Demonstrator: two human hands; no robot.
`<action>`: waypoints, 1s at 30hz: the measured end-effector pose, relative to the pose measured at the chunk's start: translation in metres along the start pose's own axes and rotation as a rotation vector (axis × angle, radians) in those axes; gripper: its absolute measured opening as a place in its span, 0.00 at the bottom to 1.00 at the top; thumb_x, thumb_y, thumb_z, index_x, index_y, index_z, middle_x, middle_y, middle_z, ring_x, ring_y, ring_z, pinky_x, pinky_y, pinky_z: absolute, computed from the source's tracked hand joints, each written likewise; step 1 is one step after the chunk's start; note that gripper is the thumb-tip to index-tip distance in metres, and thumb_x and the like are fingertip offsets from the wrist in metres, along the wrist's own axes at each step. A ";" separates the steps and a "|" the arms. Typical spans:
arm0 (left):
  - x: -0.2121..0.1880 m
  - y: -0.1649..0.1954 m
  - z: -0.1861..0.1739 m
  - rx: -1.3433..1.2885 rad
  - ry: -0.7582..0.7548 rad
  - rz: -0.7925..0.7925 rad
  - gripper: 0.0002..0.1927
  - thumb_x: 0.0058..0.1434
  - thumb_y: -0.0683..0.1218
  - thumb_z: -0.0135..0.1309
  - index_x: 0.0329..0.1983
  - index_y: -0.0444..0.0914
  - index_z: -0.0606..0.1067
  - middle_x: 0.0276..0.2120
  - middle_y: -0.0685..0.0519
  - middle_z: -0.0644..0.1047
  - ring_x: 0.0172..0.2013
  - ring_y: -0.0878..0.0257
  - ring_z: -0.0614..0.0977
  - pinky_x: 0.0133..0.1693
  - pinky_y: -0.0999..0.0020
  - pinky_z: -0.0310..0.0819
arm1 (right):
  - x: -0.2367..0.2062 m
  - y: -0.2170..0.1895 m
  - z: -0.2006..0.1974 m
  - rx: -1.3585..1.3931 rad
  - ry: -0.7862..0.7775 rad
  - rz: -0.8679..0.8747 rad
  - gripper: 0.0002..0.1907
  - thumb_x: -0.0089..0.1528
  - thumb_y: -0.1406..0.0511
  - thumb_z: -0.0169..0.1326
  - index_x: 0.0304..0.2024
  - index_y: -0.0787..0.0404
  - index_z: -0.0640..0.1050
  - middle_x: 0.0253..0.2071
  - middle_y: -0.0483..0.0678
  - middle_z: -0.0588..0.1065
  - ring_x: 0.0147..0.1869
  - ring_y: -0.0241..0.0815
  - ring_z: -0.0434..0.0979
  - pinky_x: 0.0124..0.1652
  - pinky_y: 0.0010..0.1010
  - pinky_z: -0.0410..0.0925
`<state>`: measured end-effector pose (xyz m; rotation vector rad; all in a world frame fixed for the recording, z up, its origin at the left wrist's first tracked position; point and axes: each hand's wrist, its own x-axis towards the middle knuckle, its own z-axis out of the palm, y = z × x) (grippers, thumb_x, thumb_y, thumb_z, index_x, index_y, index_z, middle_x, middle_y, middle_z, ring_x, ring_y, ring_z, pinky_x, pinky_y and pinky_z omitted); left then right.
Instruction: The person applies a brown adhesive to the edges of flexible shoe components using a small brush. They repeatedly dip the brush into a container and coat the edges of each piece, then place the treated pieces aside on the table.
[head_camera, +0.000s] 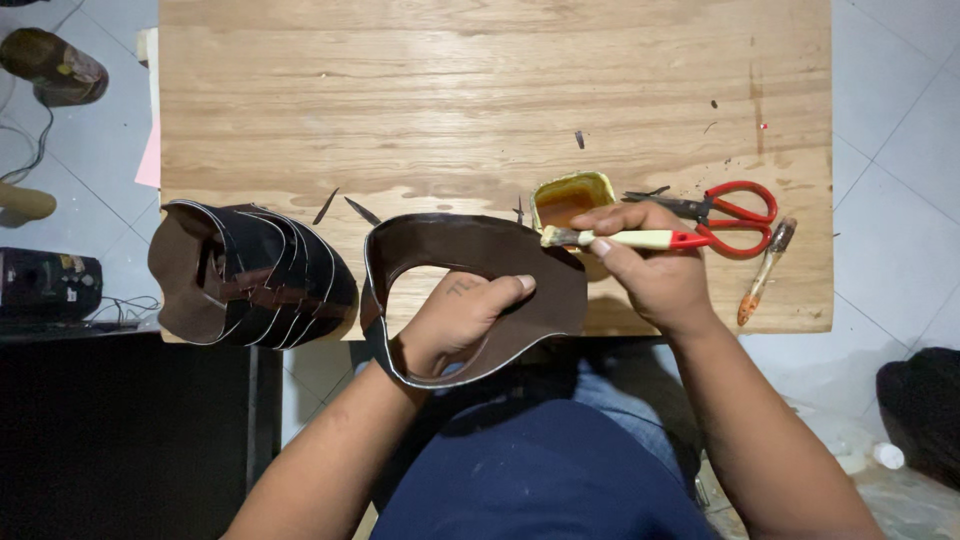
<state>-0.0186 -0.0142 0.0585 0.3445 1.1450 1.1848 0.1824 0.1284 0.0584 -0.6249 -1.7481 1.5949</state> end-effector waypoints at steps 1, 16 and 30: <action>-0.002 0.002 0.002 0.038 0.022 0.006 0.17 0.67 0.44 0.58 0.34 0.20 0.80 0.32 0.43 0.81 0.30 0.62 0.79 0.31 0.67 0.72 | 0.000 0.000 0.000 -0.023 -0.015 0.006 0.07 0.66 0.75 0.53 0.45 0.62 0.72 0.52 0.53 0.78 0.58 0.41 0.76 0.60 0.35 0.71; 0.006 0.004 -0.011 0.615 0.236 0.736 0.33 0.62 0.33 0.51 0.72 0.31 0.60 0.60 0.45 0.75 0.58 0.61 0.77 0.61 0.69 0.67 | 0.025 0.011 -0.003 -0.928 0.162 -0.251 0.09 0.58 0.65 0.69 0.39 0.59 0.83 0.51 0.54 0.74 0.58 0.54 0.70 0.55 0.43 0.65; 0.016 -0.002 -0.015 -0.356 -0.023 0.162 0.24 0.63 0.35 0.40 0.64 0.29 0.67 0.52 0.44 0.77 0.50 0.56 0.80 0.52 0.60 0.78 | -0.001 -0.023 -0.019 -0.429 0.147 0.222 0.06 0.65 0.68 0.62 0.44 0.64 0.81 0.40 0.54 0.81 0.38 0.40 0.79 0.39 0.27 0.71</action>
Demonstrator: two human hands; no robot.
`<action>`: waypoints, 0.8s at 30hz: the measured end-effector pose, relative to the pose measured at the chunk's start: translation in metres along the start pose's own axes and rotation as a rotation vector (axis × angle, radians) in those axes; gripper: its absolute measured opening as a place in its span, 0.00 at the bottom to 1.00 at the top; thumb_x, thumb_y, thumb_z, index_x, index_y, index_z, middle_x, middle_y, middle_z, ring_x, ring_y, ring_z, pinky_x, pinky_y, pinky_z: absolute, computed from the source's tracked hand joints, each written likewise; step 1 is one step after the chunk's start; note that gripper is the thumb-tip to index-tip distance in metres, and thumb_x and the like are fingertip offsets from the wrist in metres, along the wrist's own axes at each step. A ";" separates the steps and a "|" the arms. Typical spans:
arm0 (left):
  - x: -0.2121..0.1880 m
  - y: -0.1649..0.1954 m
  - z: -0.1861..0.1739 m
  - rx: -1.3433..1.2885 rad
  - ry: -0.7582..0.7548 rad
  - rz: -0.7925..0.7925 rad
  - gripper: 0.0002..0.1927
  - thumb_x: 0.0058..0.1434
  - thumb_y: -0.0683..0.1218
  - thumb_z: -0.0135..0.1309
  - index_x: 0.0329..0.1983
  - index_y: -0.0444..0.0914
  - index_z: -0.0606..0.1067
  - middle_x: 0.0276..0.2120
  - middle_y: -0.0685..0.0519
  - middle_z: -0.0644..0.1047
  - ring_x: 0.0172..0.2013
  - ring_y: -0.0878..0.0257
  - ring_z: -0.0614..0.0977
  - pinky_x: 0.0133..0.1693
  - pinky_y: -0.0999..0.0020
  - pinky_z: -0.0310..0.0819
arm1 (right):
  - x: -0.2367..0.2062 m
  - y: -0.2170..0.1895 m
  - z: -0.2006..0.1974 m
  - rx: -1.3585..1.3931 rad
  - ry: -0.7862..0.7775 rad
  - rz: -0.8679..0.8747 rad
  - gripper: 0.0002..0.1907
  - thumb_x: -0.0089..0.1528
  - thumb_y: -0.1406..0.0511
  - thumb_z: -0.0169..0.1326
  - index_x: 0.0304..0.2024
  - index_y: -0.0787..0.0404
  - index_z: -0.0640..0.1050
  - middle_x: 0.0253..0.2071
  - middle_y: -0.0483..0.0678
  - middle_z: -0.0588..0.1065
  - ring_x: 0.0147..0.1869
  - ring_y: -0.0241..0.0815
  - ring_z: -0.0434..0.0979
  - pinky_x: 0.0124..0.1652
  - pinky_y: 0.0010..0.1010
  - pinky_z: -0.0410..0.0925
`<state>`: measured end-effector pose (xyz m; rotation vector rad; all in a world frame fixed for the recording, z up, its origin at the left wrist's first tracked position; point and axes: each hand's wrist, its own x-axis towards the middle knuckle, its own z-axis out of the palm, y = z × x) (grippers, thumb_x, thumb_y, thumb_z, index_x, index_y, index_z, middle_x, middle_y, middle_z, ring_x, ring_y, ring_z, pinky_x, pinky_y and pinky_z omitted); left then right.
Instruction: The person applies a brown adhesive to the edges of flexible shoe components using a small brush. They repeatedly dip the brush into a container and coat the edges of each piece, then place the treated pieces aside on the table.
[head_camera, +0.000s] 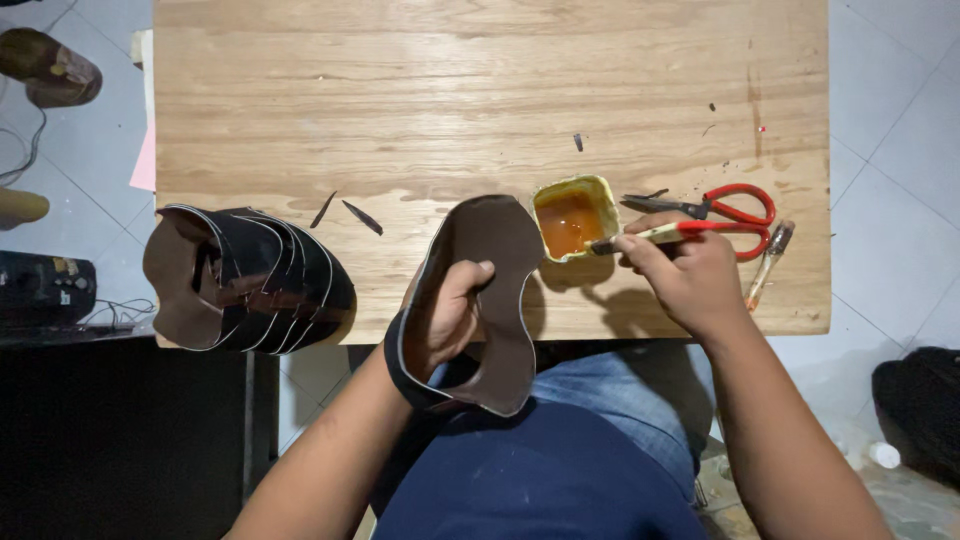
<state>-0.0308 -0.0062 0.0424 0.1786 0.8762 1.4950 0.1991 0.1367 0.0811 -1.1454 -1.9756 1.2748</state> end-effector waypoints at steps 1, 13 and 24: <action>0.002 -0.004 0.002 -0.064 -0.033 -0.011 0.25 0.63 0.35 0.40 0.65 0.29 0.66 0.53 0.44 0.77 0.52 0.57 0.80 0.55 0.61 0.77 | -0.002 0.001 0.000 0.142 -0.004 0.031 0.06 0.66 0.70 0.60 0.44 0.66 0.80 0.38 0.55 0.81 0.39 0.39 0.80 0.41 0.26 0.73; -0.022 0.013 0.030 0.322 -0.144 -0.019 0.30 0.61 0.34 0.40 0.69 0.29 0.64 0.55 0.40 0.75 0.53 0.57 0.78 0.57 0.63 0.73 | 0.011 0.007 0.016 0.547 -0.021 -0.145 0.05 0.68 0.73 0.55 0.46 0.66 0.74 0.49 0.55 0.78 0.52 0.43 0.81 0.54 0.36 0.77; -0.006 0.006 0.027 0.100 -0.334 0.009 0.37 0.59 0.33 0.48 0.74 0.35 0.60 0.60 0.50 0.72 0.60 0.61 0.74 0.63 0.66 0.69 | 0.013 0.006 0.019 0.354 -0.052 -0.278 0.07 0.66 0.75 0.55 0.44 0.63 0.73 0.50 0.51 0.77 0.56 0.38 0.77 0.57 0.31 0.72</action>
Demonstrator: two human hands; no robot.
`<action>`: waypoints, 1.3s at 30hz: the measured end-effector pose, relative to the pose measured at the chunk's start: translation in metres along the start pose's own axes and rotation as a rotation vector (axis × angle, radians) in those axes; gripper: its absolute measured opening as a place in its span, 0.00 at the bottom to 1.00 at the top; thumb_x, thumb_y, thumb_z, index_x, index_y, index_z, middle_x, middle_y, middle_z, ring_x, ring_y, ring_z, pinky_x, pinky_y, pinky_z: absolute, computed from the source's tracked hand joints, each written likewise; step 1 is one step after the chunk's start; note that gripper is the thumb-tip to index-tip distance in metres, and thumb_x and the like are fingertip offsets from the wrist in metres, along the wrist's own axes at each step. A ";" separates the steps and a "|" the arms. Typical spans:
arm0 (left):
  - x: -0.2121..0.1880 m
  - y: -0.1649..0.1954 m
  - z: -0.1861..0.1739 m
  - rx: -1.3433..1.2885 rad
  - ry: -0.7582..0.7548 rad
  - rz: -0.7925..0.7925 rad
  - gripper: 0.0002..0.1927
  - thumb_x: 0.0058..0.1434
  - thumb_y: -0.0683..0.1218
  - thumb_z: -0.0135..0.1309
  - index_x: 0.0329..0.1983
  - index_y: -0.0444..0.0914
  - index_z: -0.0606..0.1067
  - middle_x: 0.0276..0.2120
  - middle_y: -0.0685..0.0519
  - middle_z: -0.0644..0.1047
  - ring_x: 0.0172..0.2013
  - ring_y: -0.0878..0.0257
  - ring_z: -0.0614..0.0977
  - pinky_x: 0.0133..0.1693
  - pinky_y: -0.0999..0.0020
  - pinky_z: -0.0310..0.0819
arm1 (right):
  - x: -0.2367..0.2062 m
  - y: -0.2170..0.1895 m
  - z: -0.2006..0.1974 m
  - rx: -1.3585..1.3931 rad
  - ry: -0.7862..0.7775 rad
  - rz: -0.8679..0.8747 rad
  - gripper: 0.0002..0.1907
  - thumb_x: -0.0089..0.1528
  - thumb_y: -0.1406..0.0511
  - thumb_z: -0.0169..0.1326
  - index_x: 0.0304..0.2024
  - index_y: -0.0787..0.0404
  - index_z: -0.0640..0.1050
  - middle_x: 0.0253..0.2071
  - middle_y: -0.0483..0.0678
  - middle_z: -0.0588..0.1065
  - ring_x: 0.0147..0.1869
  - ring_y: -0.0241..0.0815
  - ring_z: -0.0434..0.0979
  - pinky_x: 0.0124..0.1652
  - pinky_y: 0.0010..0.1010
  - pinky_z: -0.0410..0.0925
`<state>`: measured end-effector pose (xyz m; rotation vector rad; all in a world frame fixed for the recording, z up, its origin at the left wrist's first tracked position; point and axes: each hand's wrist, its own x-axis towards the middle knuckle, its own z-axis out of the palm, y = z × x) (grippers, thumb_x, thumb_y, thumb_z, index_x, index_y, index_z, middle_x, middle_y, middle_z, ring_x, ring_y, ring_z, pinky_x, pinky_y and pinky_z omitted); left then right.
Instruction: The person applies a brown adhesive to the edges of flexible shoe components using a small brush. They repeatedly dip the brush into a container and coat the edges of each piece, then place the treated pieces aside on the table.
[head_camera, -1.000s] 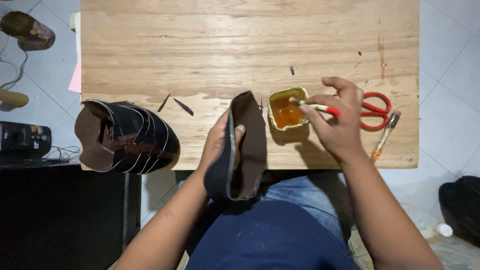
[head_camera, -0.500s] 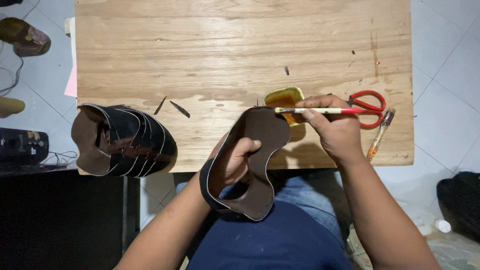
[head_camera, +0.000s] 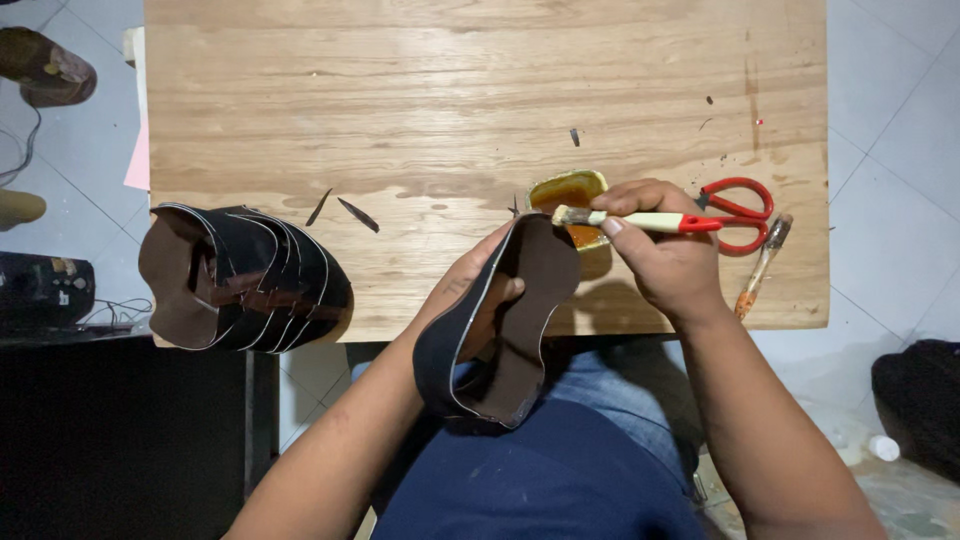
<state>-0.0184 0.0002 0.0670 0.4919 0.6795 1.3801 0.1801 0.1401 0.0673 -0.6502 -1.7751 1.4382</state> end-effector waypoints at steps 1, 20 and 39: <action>0.000 0.000 -0.001 -0.018 -0.036 0.012 0.37 0.59 0.33 0.49 0.74 0.35 0.60 0.61 0.50 0.72 0.60 0.61 0.75 0.63 0.67 0.69 | -0.001 0.001 -0.001 -0.017 -0.006 0.003 0.07 0.66 0.75 0.55 0.44 0.64 0.73 0.50 0.51 0.77 0.56 0.38 0.77 0.57 0.31 0.72; -0.006 0.006 0.001 0.222 0.175 0.068 0.30 0.59 0.33 0.42 0.67 0.30 0.69 0.46 0.48 0.76 0.44 0.63 0.77 0.48 0.69 0.75 | -0.012 0.007 -0.003 -0.061 0.034 0.081 0.04 0.67 0.74 0.54 0.43 0.65 0.73 0.46 0.52 0.78 0.50 0.38 0.77 0.52 0.31 0.73; 0.001 0.002 0.000 0.104 0.193 0.097 0.30 0.57 0.32 0.41 0.66 0.31 0.67 0.48 0.48 0.76 0.47 0.62 0.78 0.51 0.68 0.76 | -0.017 0.009 0.002 -0.005 0.038 -0.009 0.04 0.68 0.74 0.54 0.44 0.65 0.72 0.47 0.51 0.77 0.51 0.37 0.77 0.53 0.30 0.73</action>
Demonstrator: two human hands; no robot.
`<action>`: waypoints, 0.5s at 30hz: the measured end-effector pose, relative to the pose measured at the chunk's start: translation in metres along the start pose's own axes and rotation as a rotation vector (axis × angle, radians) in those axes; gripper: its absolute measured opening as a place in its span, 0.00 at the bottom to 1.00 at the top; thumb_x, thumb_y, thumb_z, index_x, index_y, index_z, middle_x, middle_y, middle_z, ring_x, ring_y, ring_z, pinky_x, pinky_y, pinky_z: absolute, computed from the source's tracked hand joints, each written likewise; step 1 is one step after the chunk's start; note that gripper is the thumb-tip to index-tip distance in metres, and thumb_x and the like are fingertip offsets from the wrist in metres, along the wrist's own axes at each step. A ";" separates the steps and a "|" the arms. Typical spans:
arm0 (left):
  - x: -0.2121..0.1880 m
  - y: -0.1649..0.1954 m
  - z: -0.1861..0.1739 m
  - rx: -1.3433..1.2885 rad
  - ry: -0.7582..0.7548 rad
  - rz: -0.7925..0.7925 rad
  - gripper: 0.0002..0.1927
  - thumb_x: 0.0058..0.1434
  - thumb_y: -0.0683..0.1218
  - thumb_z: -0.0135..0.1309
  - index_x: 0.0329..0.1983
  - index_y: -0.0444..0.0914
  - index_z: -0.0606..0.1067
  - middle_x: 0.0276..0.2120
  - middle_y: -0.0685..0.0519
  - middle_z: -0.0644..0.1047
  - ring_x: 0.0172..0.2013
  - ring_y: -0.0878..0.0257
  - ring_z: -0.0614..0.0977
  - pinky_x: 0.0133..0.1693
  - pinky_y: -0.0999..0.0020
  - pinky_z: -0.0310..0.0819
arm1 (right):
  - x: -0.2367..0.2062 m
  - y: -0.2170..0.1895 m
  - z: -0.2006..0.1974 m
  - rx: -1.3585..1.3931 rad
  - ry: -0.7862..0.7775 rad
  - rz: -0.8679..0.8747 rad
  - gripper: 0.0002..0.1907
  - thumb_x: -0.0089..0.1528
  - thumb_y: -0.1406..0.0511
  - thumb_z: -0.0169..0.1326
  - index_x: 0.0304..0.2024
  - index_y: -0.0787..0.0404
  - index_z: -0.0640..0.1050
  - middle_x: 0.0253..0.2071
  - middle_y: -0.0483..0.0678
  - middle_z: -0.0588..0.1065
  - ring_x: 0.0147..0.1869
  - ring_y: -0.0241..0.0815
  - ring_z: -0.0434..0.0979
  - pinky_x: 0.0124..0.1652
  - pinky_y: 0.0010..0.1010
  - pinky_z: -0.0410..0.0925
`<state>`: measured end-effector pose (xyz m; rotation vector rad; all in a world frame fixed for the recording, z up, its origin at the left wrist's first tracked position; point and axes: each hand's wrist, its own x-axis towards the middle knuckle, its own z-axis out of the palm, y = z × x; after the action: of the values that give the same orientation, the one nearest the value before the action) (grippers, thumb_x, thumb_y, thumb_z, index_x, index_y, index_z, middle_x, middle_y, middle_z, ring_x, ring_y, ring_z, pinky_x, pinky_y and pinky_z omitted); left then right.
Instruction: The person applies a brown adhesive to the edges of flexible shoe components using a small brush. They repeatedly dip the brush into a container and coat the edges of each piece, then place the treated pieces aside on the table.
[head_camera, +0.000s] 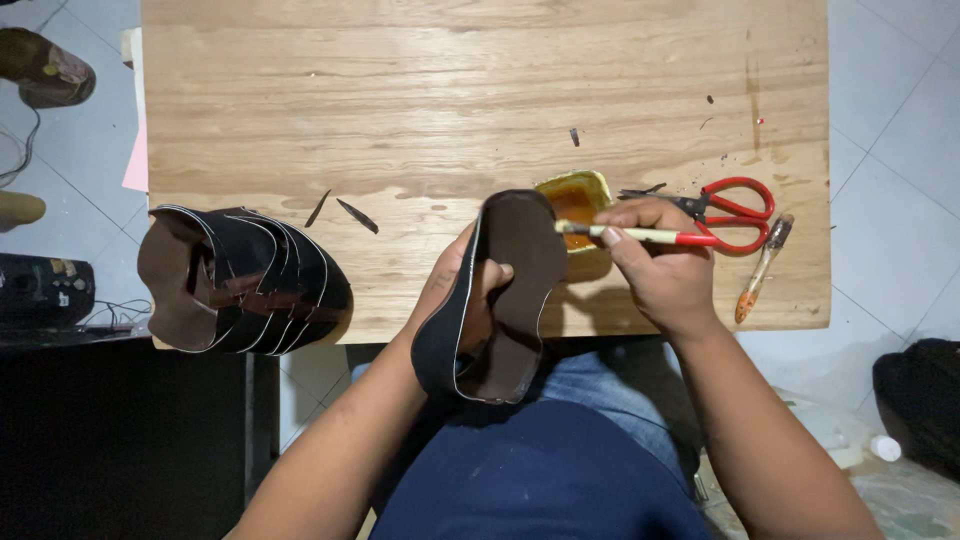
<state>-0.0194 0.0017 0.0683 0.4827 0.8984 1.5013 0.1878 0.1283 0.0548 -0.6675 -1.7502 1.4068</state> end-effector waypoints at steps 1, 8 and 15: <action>0.001 -0.001 0.000 0.008 0.026 0.002 0.29 0.57 0.32 0.41 0.65 0.31 0.67 0.47 0.48 0.76 0.46 0.61 0.78 0.50 0.68 0.76 | -0.001 0.000 0.000 -0.024 -0.012 0.011 0.03 0.69 0.73 0.53 0.44 0.65 0.72 0.47 0.52 0.77 0.50 0.37 0.77 0.52 0.29 0.73; 0.007 -0.018 -0.016 -0.146 0.285 -0.002 0.20 0.62 0.37 0.43 0.58 0.33 0.69 0.42 0.45 0.77 0.41 0.57 0.80 0.44 0.60 0.79 | -0.013 0.005 -0.006 -0.140 0.174 0.166 0.08 0.67 0.70 0.59 0.46 0.68 0.78 0.40 0.50 0.80 0.42 0.35 0.80 0.44 0.24 0.74; -0.004 -0.030 -0.034 -0.187 0.292 -0.218 0.16 0.60 0.39 0.50 0.51 0.30 0.69 0.39 0.43 0.76 0.38 0.50 0.81 0.40 0.50 0.81 | -0.030 0.005 -0.016 -0.211 0.228 0.211 0.10 0.68 0.68 0.58 0.49 0.69 0.79 0.38 0.49 0.80 0.40 0.34 0.80 0.42 0.25 0.74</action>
<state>-0.0254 -0.0129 0.0258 0.0254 0.9903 1.4575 0.2172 0.1149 0.0438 -1.1103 -1.6965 1.2352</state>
